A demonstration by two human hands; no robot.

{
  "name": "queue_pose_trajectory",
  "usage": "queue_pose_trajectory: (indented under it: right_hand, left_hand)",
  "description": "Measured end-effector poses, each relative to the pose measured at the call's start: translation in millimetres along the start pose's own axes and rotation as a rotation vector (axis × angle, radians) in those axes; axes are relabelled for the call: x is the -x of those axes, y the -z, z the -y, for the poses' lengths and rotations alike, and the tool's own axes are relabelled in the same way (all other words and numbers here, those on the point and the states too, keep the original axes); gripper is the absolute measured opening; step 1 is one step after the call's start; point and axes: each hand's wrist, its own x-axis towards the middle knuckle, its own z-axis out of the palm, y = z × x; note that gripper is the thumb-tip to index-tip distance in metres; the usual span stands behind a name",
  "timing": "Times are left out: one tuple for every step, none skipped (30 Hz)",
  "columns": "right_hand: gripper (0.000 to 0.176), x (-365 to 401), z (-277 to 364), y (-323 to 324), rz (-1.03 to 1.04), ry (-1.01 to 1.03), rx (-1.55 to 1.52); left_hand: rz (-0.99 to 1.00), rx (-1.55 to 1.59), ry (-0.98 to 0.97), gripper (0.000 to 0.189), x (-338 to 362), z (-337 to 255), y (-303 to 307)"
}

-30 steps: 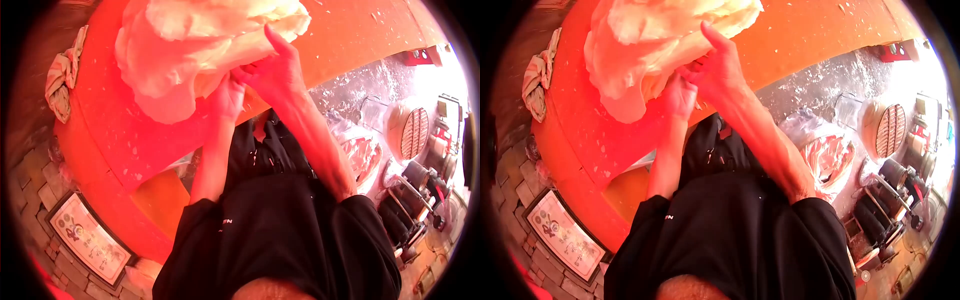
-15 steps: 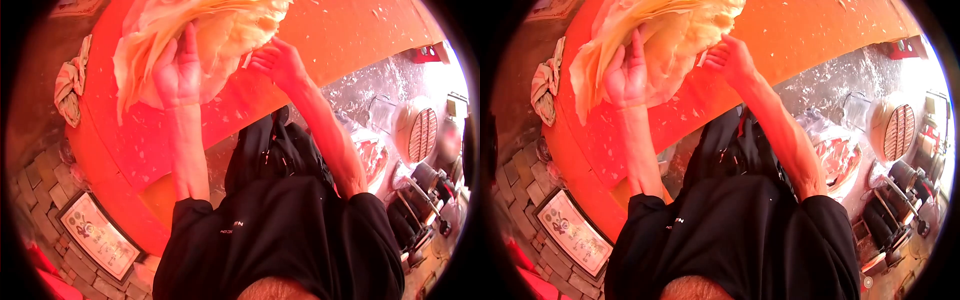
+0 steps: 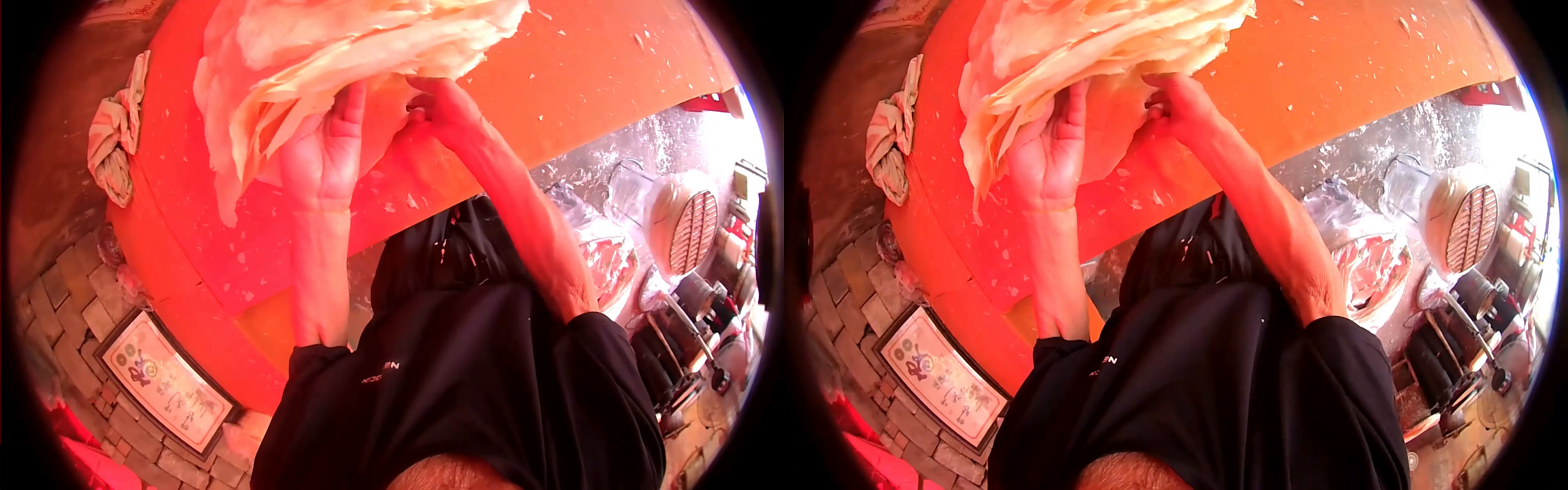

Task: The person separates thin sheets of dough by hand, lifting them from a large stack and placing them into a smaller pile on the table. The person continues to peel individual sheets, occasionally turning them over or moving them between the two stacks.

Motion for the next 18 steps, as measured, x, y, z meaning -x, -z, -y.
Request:
queue_pose_trajectory:
  right_hand:
    - [0.044, 4.3, 1.3, -2.4, -0.002, -0.005, -0.001]
    - [0.041, 8.4, 3.1, -4.3, 0.017, 0.089, 0.111]
    - [0.038, 9.2, 4.6, -5.8, 0.039, 0.184, 0.225]
    - [0.038, 4.8, 1.2, -4.9, 0.039, 0.182, 0.226]
    - [0.036, 1.3, -3.7, -5.4, 0.132, 0.211, 0.064]
    - [0.033, -2.2, -7.3, -5.0, 0.224, 0.239, -0.099]
    - [0.033, -6.0, -10.2, -4.1, 0.222, 0.236, -0.100]
    - [0.033, -5.8, -10.4, -9.1, 0.178, 0.150, -0.249]
    - [0.033, -6.6, -9.5, -14.4, 0.135, 0.065, -0.398]
    - [0.033, -6.8, -8.9, -18.4, 0.136, 0.062, -0.400]
    - [0.034, -0.9, -6.0, -25.9, 0.271, 0.215, -0.410]
    - [0.034, 2.7, -5.5, -30.5, 0.404, 0.371, -0.417]
    - [0.034, -1.5, -5.3, -31.0, 0.401, 0.368, -0.420]
    - [0.031, -9.6, -2.6, -30.6, 0.546, 0.371, -0.551]
    - [0.027, -12.7, 0.2, -32.8, 0.691, 0.373, -0.681]
    - [0.027, -14.5, 0.6, -35.2, 0.689, 0.373, -0.683]
    - [0.026, -10.6, 6.4, -45.4, 0.608, 0.377, -0.612]
    - [0.026, -6.9, 13.2, -56.7, 0.527, 0.379, -0.539]
  left_hand:
    - [-0.005, 0.000, 0.002, 0.045, 1.8, -0.6, 2.7]
    - [-0.013, 0.057, 0.042, 0.044, 3.5, -1.0, 4.6]
    - [-0.019, 0.114, 0.080, 0.044, 4.5, -1.2, 6.2]
    - [-0.050, 0.095, 0.081, 0.043, 5.2, -0.5, 7.9]
    - [-0.051, 0.096, 0.080, 0.043, 5.5, -1.0, 8.3]
    - [-0.064, 0.102, 0.077, 0.042, 6.0, -1.4, 8.5]
    - [-0.079, 0.108, 0.075, 0.042, 7.0, -1.5, 8.8]
    - [-0.083, 0.108, 0.076, 0.042, 7.5, -1.2, 8.1]
    - [-0.097, 0.104, 0.074, 0.041, 6.6, -0.7, 6.6]
    - [-0.113, 0.099, 0.070, 0.041, 6.5, -0.4, 5.9]
    - [-0.119, 0.096, 0.071, 0.041, 8.7, -0.6, 5.5]
    - [-0.126, 0.060, 0.072, 0.038, 12.2, -0.5, 4.8]
    - [-0.131, 0.025, 0.074, 0.035, 16.0, -0.4, 3.8]
    - [-0.133, 0.025, 0.075, 0.035, 21.8, -0.5, 7.4]
    - [-0.023, -0.070, 0.205, 0.032, 29.8, -0.6, 16.5]
    - [0.088, -0.165, 0.334, 0.030, 36.8, -0.1, 24.7]
    - [0.085, -0.166, 0.335, 0.030, 43.1, 4.8, 28.6]
    - [-0.014, -0.318, 0.431, 0.027, 49.3, 14.5, 31.6]
